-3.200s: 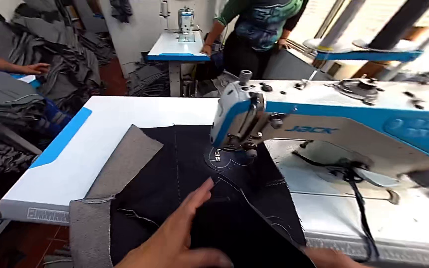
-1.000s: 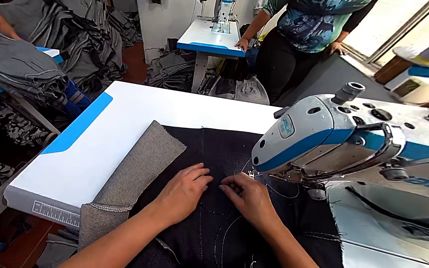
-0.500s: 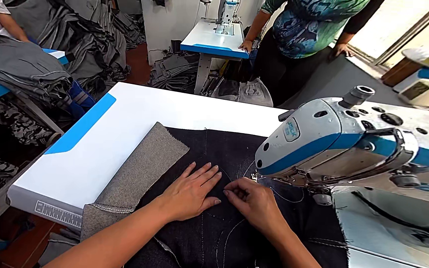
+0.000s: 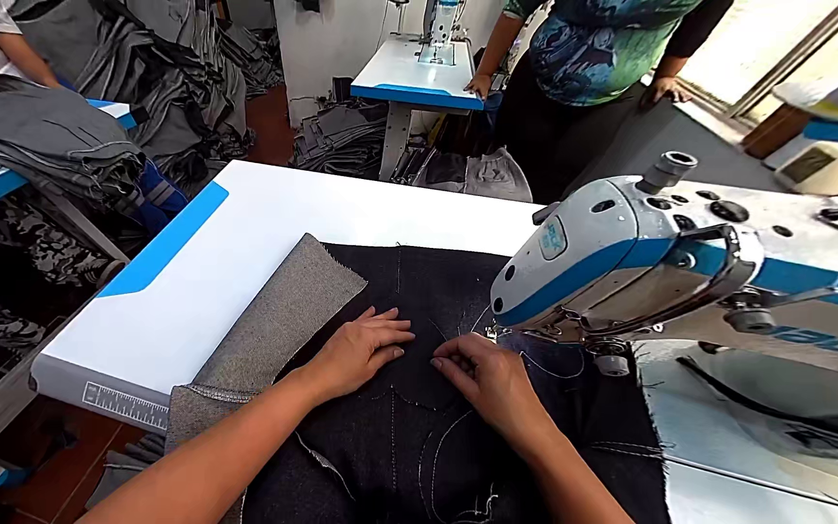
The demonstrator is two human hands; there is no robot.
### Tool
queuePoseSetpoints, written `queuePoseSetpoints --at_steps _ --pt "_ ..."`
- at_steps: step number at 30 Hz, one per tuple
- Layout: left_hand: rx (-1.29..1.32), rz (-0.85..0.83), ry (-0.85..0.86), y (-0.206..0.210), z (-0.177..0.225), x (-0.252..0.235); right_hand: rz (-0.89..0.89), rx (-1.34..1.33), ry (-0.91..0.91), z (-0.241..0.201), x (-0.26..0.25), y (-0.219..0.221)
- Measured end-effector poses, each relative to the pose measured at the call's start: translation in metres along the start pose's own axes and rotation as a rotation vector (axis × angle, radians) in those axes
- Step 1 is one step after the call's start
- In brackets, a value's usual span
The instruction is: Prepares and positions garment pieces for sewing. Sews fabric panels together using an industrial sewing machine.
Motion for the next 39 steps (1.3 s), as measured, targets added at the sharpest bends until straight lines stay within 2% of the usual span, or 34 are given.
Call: queuePoseSetpoints --at_steps 3,6,9,12,17,21,26,39 --pt "-0.160 -0.095 0.055 0.013 0.004 -0.002 0.005 -0.001 0.000 0.000 -0.001 0.001" --pt "-0.340 -0.305 -0.024 0.031 0.005 -0.003 -0.019 0.005 0.008 -0.002 0.000 -0.006" --pt "-0.421 -0.386 -0.092 0.036 0.004 -0.003 -0.052 0.025 0.026 -0.004 0.009 -0.047" --pt "-0.435 -0.377 -0.095 0.036 0.004 -0.002 -0.082 0.131 -0.041 0.010 0.035 -0.078" --pt "-0.462 -0.358 -0.088 0.036 0.004 -0.002 -0.049 0.124 -0.144 0.013 0.068 -0.085" --pt "-0.471 -0.356 -0.093 0.038 0.004 -0.001 -0.048 0.082 -0.244 0.001 0.059 -0.061" --pt "-0.452 -0.374 -0.124 0.036 0.001 -0.002 -0.089 0.110 -0.274 0.011 0.054 -0.021" --pt "-0.427 -0.373 -0.106 0.035 -0.003 -0.007 -0.090 0.034 -0.287 0.018 0.059 -0.022"
Point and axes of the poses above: each hand's wrist, its own x-axis away from the middle knuckle, its own y-axis out of the palm, z = x × y, the point moved 8 cm from there along -x, towards the middle knuckle, and after that the axes turned 10 degrees about y, right-handed, at the moved point
